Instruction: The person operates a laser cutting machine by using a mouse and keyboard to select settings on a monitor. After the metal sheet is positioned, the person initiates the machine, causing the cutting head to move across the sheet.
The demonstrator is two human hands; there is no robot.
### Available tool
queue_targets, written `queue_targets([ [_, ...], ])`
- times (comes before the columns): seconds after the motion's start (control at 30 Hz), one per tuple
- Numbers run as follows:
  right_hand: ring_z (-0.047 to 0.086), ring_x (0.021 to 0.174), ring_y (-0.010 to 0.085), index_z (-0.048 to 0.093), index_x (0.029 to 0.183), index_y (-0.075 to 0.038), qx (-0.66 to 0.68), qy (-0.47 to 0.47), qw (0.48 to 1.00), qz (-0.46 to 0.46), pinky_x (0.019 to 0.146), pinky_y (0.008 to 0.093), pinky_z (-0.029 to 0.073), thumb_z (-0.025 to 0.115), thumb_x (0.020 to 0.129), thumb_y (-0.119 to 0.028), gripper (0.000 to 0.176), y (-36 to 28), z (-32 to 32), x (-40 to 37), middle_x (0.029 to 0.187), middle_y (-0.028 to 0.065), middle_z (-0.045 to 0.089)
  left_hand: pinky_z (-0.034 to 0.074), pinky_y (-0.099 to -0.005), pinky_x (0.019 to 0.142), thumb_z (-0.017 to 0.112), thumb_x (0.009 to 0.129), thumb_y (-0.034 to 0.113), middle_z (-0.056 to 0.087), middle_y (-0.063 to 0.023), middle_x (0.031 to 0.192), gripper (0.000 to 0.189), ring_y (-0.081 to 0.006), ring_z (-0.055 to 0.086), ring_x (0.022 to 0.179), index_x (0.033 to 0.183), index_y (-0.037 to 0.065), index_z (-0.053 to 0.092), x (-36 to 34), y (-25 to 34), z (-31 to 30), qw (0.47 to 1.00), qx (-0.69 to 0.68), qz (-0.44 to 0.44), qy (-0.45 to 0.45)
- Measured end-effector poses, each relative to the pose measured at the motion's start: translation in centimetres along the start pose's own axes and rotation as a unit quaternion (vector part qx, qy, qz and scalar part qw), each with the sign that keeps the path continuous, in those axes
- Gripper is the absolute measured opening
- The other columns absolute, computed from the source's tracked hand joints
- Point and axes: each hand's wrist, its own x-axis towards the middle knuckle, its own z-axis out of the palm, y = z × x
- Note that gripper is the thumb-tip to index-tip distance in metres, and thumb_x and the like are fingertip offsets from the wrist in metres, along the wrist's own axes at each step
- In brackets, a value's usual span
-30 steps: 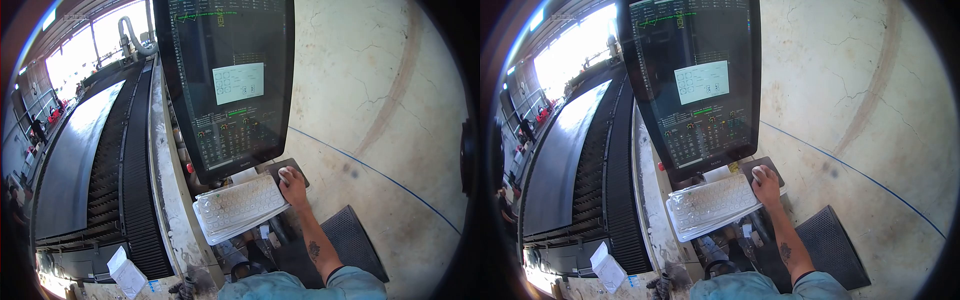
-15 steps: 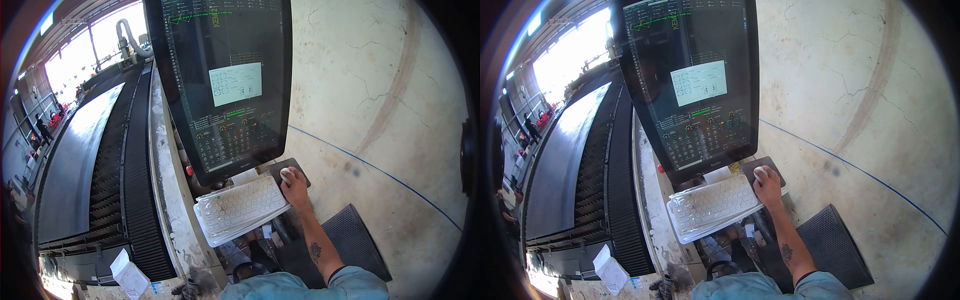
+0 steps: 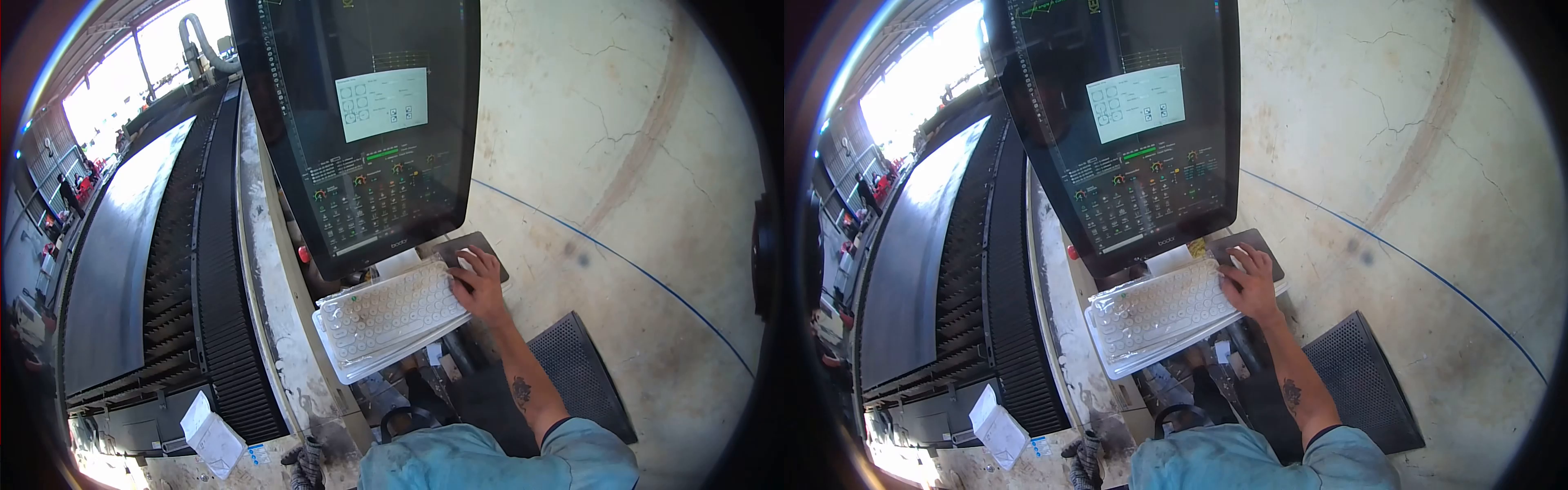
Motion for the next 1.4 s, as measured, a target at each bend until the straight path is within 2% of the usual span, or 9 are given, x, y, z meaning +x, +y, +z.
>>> queue_targets([
  [0.37, 0.041, 0.149, 0.0359, 0.082, 0.113, -0.017, 0.038, -0.097, 0.994, -0.037, 0.12, 0.0582, 0.024, 0.079, 0.088, -0.03, 0.028, -4.5, 1.1, 0.0, 0.147, 0.0074, 0.062, 0.045, -0.0359, 0.122, 0.038, 0.111, 0.019, 0.062, -0.0142, 0.148, 0.043, -0.0241, 0.059, 0.135, 0.141, -0.006, 0.057, -0.4, -0.7, -1.1, 0.995, -0.096, 0.007, -0.039],
  [0.47, 0.038, 0.151, 0.0354, 0.078, 0.12, -0.02, 0.051, -0.132, 0.987, -0.073, 0.122, 0.0613, 0.023, 0.076, 0.092, -0.038, 0.034, -8.7, 3.2, -0.2, 0.15, 0.0083, 0.057, 0.049, -0.0331, 0.116, 0.041, 0.112, 0.02, 0.066, -0.0105, 0.144, 0.04, -0.0221, 0.064, 0.129, 0.14, -0.001, 0.06, 0.0, -0.7, -2.1, 0.888, 0.417, 0.18, -0.08],
  [0.5, 0.038, 0.15, 0.0356, 0.077, 0.122, -0.021, 0.051, -0.147, 0.984, -0.085, 0.122, 0.0636, 0.023, 0.074, 0.093, -0.042, 0.036, -9.8, 3.9, -0.2, 0.15, 0.009, 0.055, 0.049, -0.0331, 0.116, 0.041, 0.112, 0.02, 0.066, -0.0105, 0.144, 0.04, -0.0221, 0.064, 0.129, 0.14, -0.001, 0.06, -0.3, -0.6, -1.8, 0.887, 0.417, 0.182, -0.076],
  [0.57, 0.036, 0.152, 0.036, 0.074, 0.128, -0.023, 0.043, -0.165, 0.981, -0.089, 0.124, 0.0645, 0.019, 0.071, 0.095, -0.048, 0.041, -11.1, 4.9, -0.4, 0.153, 0.01, 0.053, 0.047, -0.0317, 0.116, 0.04, 0.112, 0.022, 0.065, -0.0081, 0.144, 0.042, -0.0198, 0.062, 0.13, 0.141, 0.0, 0.061, -0.8, -0.1, -1.8, 0.999, -0.01, 0.004, 0.053],
  [0.6, 0.033, 0.154, 0.0347, 0.074, 0.128, -0.024, 0.037, -0.18, 0.98, -0.076, 0.125, 0.063, 0.017, 0.072, 0.094, -0.048, 0.042, -11.7, 5.0, -0.3, 0.155, 0.0089, 0.051, 0.048, -0.03, 0.114, 0.042, 0.112, 0.021, 0.067, -0.0072, 0.142, 0.04, -0.0175, 0.063, 0.128, 0.139, 0.001, 0.062, -0.6, -0.2, -1.7, 0.999, 0.008, 0.002, -0.033],
  [0.77, 0.031, 0.155, 0.035, 0.074, 0.129, -0.022, 0.018, -0.167, 0.984, -0.055, 0.126, 0.0624, 0.015, 0.074, 0.094, -0.047, 0.043, -11.8, 4.6, 0.1, 0.157, 0.009, 0.05, 0.051, -0.0282, 0.109, 0.043, 0.111, 0.02, 0.07, -0.006, 0.137, 0.037, -0.0177, 0.066, 0.121, 0.137, 0.002, 0.063, -0.6, -0.4, -1.0, 0.999, 0.029, 0.008, 0.035],
  [0.9, 0.042, 0.148, 0.039, 0.072, 0.13, -0.017, 0.068, -0.136, 0.987, -0.043, 0.12, 0.0701, 0.024, 0.075, 0.093, -0.039, 0.043, -8.4, 2.5, 1.5, 0.149, 0.0148, 0.056, 0.051, -0.0287, 0.11, 0.043, 0.112, 0.02, 0.069, -0.0061, 0.138, 0.038, -0.0182, 0.065, 0.122, 0.138, 0.002, 0.062, -0.5, -0.6, 0.0, 0.996, 0.07, 0.011, 0.05],
  [1.17, 0.059, 0.13, 0.0398, 0.073, 0.128, -0.011, 0.008, -0.051, 0.984, 0.169, 0.114, 0.0492, 0.045, 0.074, 0.088, -0.015, 0.04, 1.5, -0.3, 0.8, 0.139, 0.0195, 0.064, 0.05, -0.0295, 0.111, 0.042, 0.112, 0.021, 0.068, -0.0065, 0.138, 0.039, -0.019, 0.064, 0.124, 0.14, 0.002, 0.061, 0.2, -0.6, 2.9, 0.959, 0.27, 0.023, 0.079],
  [1.4, 0.06, 0.129, 0.0398, 0.074, 0.128, -0.014, -0.012, -0.027, 0.992, 0.121, 0.112, 0.0473, 0.048, 0.075, 0.087, -0.014, 0.041, 2.0, 0.3, -0.9, 0.141, 0.0189, 0.063, 0.049, -0.0303, 0.112, 0.041, 0.112, 0.022, 0.068, -0.0067, 0.139, 0.04, -0.0198, 0.063, 0.126, 0.141, 0.002, 0.06, -0.1, -0.2, 4.4, 0.881, 0.465, 0.044, 0.081],
])
